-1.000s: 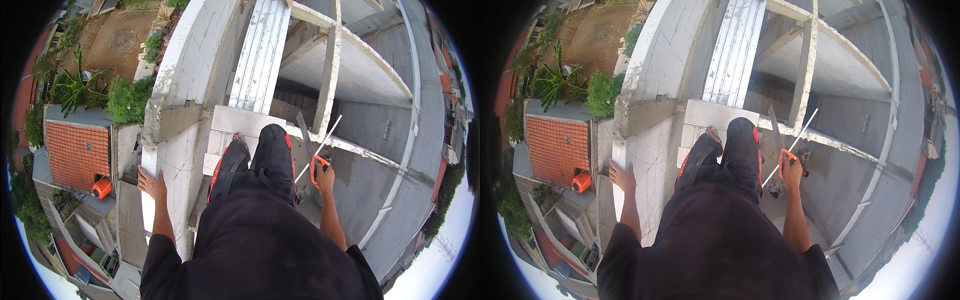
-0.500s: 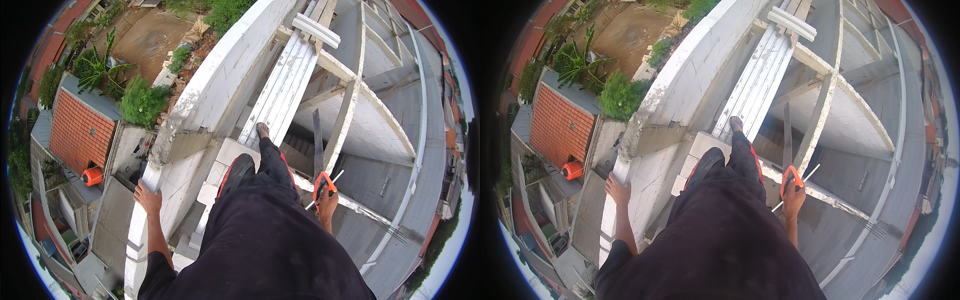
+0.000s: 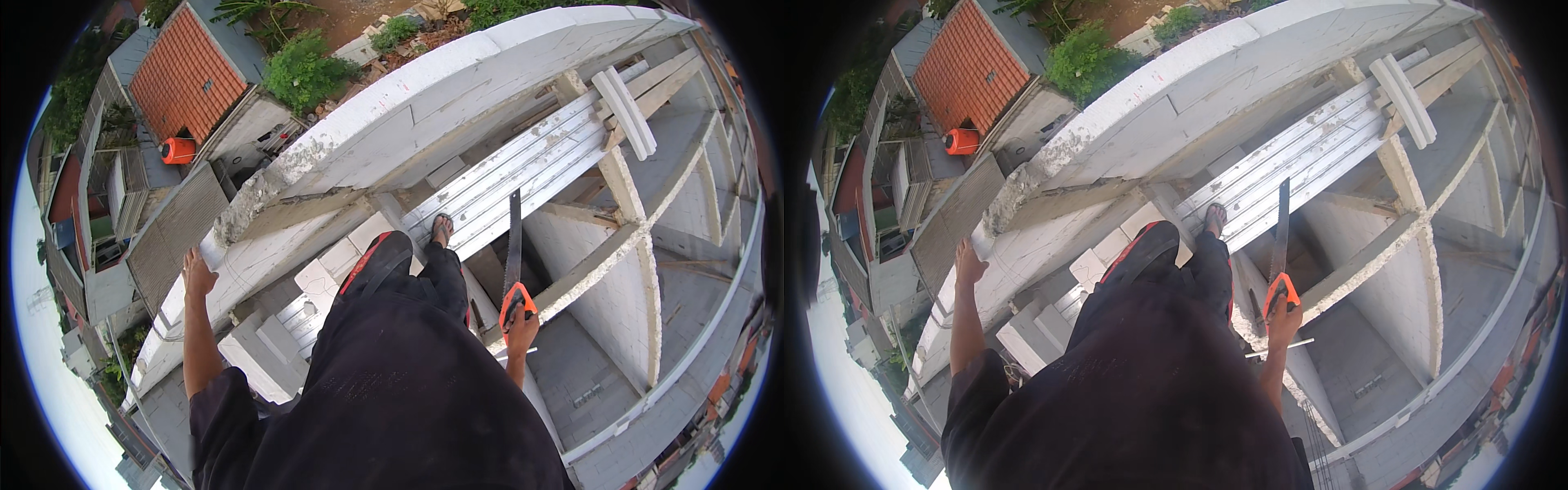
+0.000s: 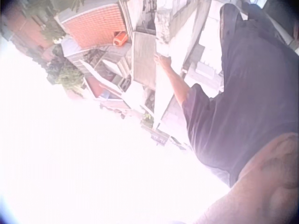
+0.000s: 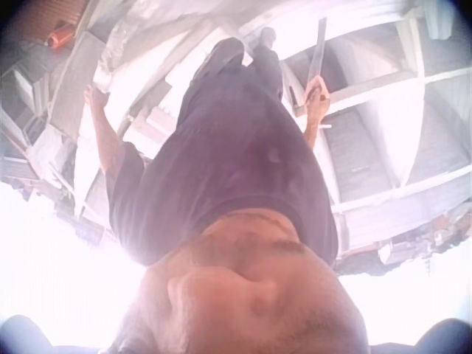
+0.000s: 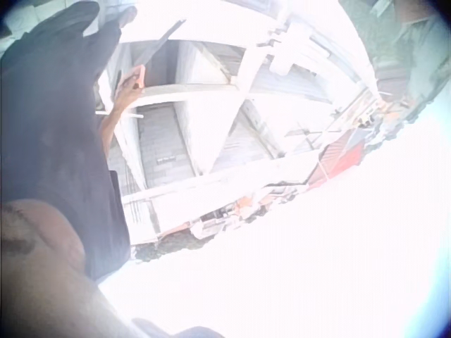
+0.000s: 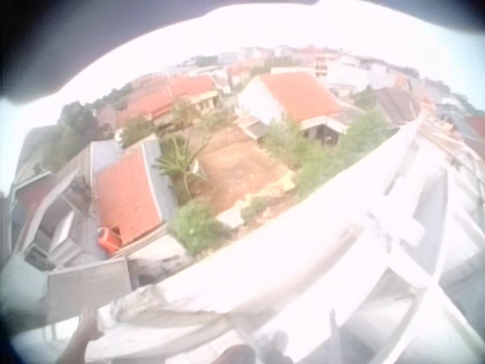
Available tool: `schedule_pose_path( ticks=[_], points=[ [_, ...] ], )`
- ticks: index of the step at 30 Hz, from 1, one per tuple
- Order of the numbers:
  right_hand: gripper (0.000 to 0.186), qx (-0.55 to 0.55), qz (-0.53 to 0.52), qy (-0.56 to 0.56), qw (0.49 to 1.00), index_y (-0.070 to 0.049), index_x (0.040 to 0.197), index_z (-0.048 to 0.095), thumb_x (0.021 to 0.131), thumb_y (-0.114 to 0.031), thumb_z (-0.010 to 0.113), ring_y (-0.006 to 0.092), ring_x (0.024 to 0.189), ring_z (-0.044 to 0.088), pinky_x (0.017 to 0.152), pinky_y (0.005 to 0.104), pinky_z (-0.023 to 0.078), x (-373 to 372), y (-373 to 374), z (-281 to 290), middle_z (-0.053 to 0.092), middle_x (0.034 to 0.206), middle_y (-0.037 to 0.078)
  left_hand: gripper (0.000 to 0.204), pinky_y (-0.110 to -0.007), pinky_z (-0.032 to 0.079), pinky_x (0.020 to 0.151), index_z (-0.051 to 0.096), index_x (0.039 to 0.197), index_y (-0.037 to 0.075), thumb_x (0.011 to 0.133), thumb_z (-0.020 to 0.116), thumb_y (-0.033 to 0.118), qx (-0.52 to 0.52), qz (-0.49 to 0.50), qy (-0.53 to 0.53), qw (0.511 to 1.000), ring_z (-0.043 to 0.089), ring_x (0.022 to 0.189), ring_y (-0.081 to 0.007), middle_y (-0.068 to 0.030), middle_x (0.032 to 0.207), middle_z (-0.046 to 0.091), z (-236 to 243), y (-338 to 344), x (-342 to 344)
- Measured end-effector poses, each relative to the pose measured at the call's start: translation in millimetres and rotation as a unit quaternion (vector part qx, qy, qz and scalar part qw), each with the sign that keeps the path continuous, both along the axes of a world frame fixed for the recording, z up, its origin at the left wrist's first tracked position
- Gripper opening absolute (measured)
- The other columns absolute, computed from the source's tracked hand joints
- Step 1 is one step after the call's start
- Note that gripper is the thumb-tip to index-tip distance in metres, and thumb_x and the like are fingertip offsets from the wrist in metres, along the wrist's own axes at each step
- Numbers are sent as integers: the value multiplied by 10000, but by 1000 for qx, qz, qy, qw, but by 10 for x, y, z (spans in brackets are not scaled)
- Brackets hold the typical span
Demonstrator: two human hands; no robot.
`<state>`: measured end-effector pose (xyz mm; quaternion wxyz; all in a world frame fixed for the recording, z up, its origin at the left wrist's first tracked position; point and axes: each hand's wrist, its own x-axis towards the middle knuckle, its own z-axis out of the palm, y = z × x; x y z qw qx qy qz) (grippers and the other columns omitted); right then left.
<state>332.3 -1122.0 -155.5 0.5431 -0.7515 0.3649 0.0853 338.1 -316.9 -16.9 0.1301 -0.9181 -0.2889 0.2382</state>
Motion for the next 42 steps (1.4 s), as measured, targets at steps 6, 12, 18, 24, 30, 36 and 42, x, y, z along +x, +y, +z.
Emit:
schedule_pose_path(
  ticks=[6, 12, 18, 24, 30, 36, 42],
  points=[
    [339, 46, -24, 92, 994, 45, 1101, 646, 1018, -281, 689, 123, 627, 619, 573, 325, 504, 335, -273, 122, 648, 770, 61, 620, -526, 482, 1147, 532, 1541, 15, 994, 701, 253, 119, 105, -219, 963, 550, 1414, -428, -228, 1560, 562, 797, -784, 1101],
    [297, 31, -14, 63, 997, 25, 1085, 631, 1040, -266, 676, 118, 574, 603, 516, 311, 481, 696, -495, 264, 655, 771, 71, 474, -486, 499, 1091, 678, 1335, -65, 1036, 694, 302, -195, -67, -502, 840, 652, 1260, -448, -272, 1314, 713, 401, -2617, 2744],
    [218, -3, 2, -26, 1000, -25, 997, 572, 1071, -215, 650, 95, 544, 540, 485, 282, 433, 1146, -613, 665, 560, 706, 15, 601, -490, 448, 1120, 694, 1341, 25, 1008, 673, 525, -109, -69, -396, 909, 637, 1234, -388, -198, 1284, 722, -858, -3144, 3309],
    [192, 63, -58, -177, 981, -33, 987, 559, 1108, -178, 596, 88, 549, 502, 500, 281, 430, 1549, -102, 1540, 537, 706, 9, 591, -494, 433, 1084, 708, 1249, 34, 1012, 636, 571, -52, -106, -395, 911, 635, 1170, -363, -152, 1198, 717, -945, -3169, 3306],
    [206, 63, -21, -232, 970, -24, 1006, 555, 1121, -192, 583, 93, 554, 502, 507, 277, 443, 1558, 62, 1868, 537, 707, 19, 561, -495, 435, 1074, 698, 1217, 39, 1023, 624, 560, -34, -114, -398, 910, 632, 1166, -357, -152, 1169, 706, -927, -3198, 3283],
    [205, 71, 3, -248, 966, -23, 1057, 550, 1130, -214, 576, 98, 562, 508, 516, 276, 459, 1287, 167, 1968, 534, 722, 29, 560, -504, 427, 1081, 696, 1199, 27, 1025, 621, 554, -48, -117, -403, 906, 627, 1153, -361, -164, 1155, 700, -915, -3192, 3280],
    [215, 94, 40, -281, 954, -22, 1053, 558, 1126, -222, 582, 88, 562, 509, 523, 260, 453, 1427, 461, 1930, 555, 694, 28, 601, -509, 409, 1106, 674, 1261, 14, 1034, 597, 566, -55, -104, -389, 914, 608, 1193, -364, -173, 1207, 688, -889, -3179, 3303]
  ],
)
